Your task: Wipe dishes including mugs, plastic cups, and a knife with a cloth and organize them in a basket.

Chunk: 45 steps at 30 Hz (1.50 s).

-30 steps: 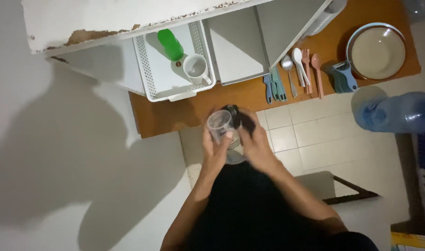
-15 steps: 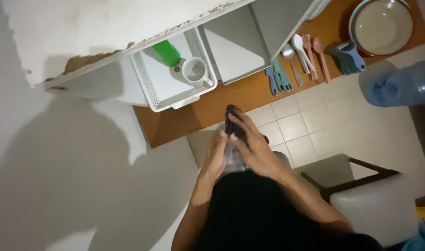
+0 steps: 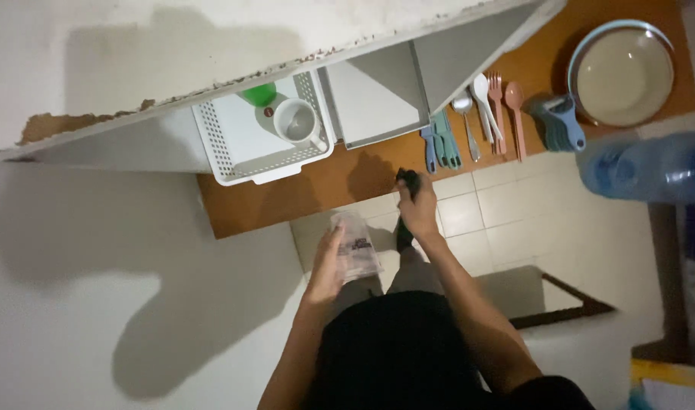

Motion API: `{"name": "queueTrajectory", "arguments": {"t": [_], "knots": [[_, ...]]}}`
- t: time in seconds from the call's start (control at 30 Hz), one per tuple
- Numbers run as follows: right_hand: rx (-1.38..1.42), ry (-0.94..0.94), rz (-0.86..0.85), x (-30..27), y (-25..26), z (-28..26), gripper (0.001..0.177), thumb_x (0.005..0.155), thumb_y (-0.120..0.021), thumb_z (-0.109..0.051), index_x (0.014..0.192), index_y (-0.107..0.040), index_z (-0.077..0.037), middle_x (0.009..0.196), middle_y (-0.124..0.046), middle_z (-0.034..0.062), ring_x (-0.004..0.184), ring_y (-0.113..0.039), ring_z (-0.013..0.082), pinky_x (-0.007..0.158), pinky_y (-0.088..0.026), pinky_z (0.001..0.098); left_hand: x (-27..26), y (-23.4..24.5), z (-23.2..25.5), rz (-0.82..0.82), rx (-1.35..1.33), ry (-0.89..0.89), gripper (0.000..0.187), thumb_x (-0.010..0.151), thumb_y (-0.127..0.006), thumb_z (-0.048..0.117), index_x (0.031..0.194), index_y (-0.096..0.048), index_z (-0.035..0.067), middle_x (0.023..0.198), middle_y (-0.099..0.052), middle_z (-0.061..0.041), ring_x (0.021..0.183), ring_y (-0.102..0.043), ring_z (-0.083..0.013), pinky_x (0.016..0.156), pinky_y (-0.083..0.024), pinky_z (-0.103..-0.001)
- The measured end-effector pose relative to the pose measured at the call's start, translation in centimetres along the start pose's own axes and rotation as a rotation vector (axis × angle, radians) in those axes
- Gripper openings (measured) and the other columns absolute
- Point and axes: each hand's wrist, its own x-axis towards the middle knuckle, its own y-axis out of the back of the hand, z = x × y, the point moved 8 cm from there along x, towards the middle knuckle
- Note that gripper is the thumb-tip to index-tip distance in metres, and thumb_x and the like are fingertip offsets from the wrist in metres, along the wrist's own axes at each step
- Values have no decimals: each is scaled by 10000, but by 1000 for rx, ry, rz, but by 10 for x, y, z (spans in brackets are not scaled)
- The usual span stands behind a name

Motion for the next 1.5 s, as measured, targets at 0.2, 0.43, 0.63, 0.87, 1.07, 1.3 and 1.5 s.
{"name": "queueTrajectory", "arguments": {"t": [0.2, 0.43, 0.63, 0.87, 1.07, 1.3, 1.5], "knots": [[-684, 769, 63, 67, -50, 29, 812, 761, -791, -173, 1429, -446, 134, 1417, -440, 354, 1310, -381, 529, 1070, -317, 612, 33, 23, -11, 346, 334, -318, 642, 897, -707, 425, 1355, -538, 8, 1256, -644, -168, 1168, -629, -278, 984, -514, -450], [-571, 544, -101, 38, -15, 15, 399, 1014, -652, -219, 1356, -622, -17, 1183, -660, 229, 1187, -611, 375, 1082, -453, 513, 20, -2, -11, 452, 277, -487, 675, 819, -820, 355, 1321, -514, 23, 1167, -700, -155, 1048, -723, -270, 927, -613, -412], [-12, 624, -528, -62, 16, -109, 473, 971, -679, -164, 1404, -559, -17, 1307, -669, 175, 1119, -649, 269, 911, -535, 392, -21, -44, 29, 568, 676, -674, 711, 730, -917, 233, 1299, -554, 10, 1196, -678, -177, 1095, -690, -287, 910, -564, -404], [-183, 675, -547, -90, -11, -155, 700, 804, -849, -188, 1396, -542, 22, 1186, -714, 169, 1045, -706, 254, 889, -580, 357, -46, -34, 59, 353, 782, -1040, 821, 810, -850, 208, 1474, -417, -5, 1379, -566, -210, 1271, -578, -340, 1071, -464, -433], [-198, 788, -323, -116, -30, -202, 694, 794, -838, -149, 1378, -534, 71, 1238, -678, 220, 1107, -701, 296, 933, -575, 393, 44, 128, 58, 362, 55, -874, 754, 905, -697, 340, 1547, -414, 65, 1536, -480, -194, 1448, -462, -349, 1223, -355, -493], [-244, 713, -150, -133, -90, -223, 702, 789, -840, -157, 1378, -527, 64, 1244, -672, 223, 1111, -691, 315, 897, -560, 418, 116, 157, 99, 262, -578, -344, 542, 914, -647, 325, 1355, -533, 31, 1232, -636, -127, 1096, -653, -296, 903, -590, -420], [-225, 878, -68, -139, -136, -253, 718, 847, -828, -175, 1427, -484, 72, 1356, -619, 273, 1240, -635, 353, 1025, -526, 435, 174, 191, 91, 232, -552, -487, 402, 944, -564, 75, 1343, -544, 28, 1170, -652, -66, 1025, -684, -203, 847, -601, -363]]}}
